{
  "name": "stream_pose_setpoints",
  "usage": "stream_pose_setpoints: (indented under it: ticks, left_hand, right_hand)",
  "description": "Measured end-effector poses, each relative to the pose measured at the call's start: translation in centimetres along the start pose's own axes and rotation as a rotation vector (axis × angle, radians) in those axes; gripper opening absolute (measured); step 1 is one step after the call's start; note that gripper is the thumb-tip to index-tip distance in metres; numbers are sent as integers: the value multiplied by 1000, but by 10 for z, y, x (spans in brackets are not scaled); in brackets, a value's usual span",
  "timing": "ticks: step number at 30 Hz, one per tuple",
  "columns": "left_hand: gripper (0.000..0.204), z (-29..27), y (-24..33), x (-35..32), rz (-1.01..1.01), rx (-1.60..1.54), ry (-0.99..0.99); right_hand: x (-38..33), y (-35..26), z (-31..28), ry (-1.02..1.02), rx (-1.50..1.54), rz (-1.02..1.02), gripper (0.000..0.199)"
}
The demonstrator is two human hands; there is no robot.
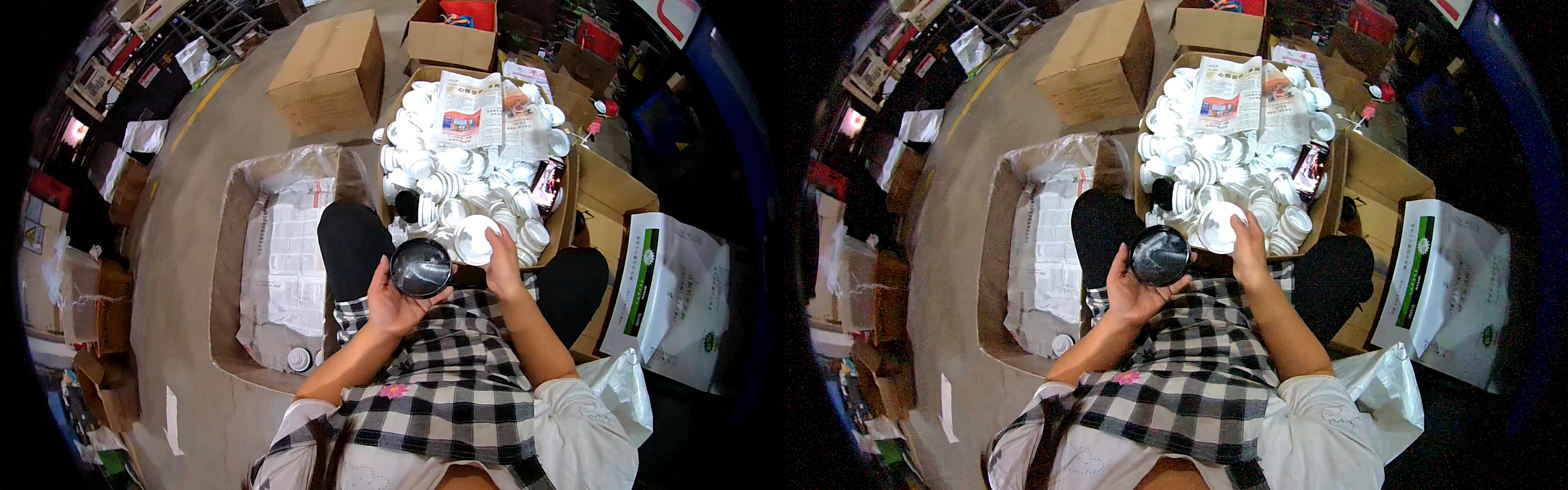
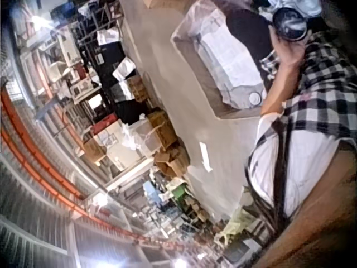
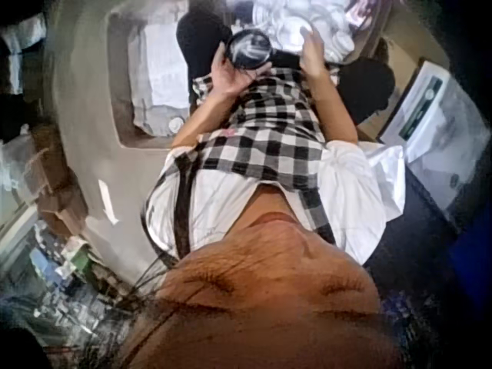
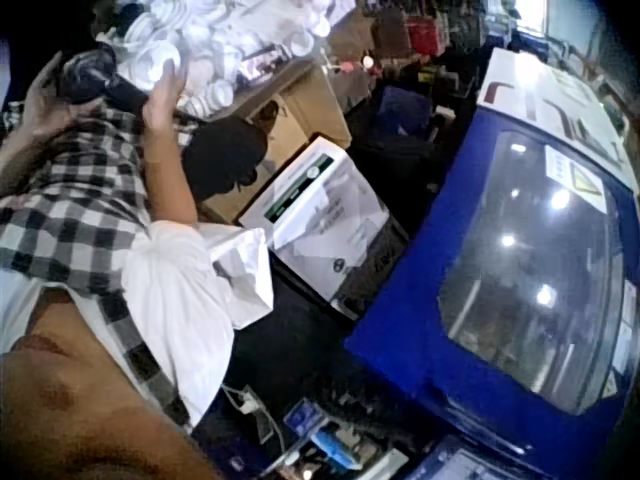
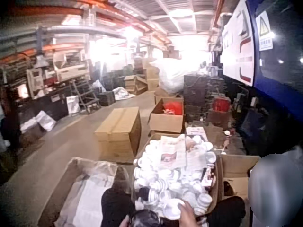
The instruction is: The person sits on the floor and repeatedly picks up white plastic containers and black lids, then presses the lids onto the containers. The assembled containers are placed into a nearby cardboard box.
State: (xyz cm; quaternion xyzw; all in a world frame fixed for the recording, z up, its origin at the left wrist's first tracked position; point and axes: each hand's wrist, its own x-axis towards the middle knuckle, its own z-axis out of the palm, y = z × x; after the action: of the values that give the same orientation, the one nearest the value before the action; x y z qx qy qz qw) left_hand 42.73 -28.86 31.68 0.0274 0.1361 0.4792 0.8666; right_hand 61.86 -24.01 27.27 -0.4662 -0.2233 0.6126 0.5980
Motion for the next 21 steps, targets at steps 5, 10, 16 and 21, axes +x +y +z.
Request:
stream_pose_setpoints:
  ticks: [5, 10, 16, 21]
  left_hand:
    - [59, 1, -1, 0, 21, -23, 24]
    - [54, 4, -3, -1, 22, -76, -10]
    - [51, 12, -6, 0, 11, 14, -23]
    - [53, 17, -4, 0, 77, 52, -28]
  right_hand:
    - [-37, -26, 15, -334, 219, 138, 38]
    - [-50, -35, 14, -658, 480, 213, 50]
    - [-53, -31, 8, -618, 21, -51, 54]
    - [-58, -37, 4, -477, -225, -146, 57]
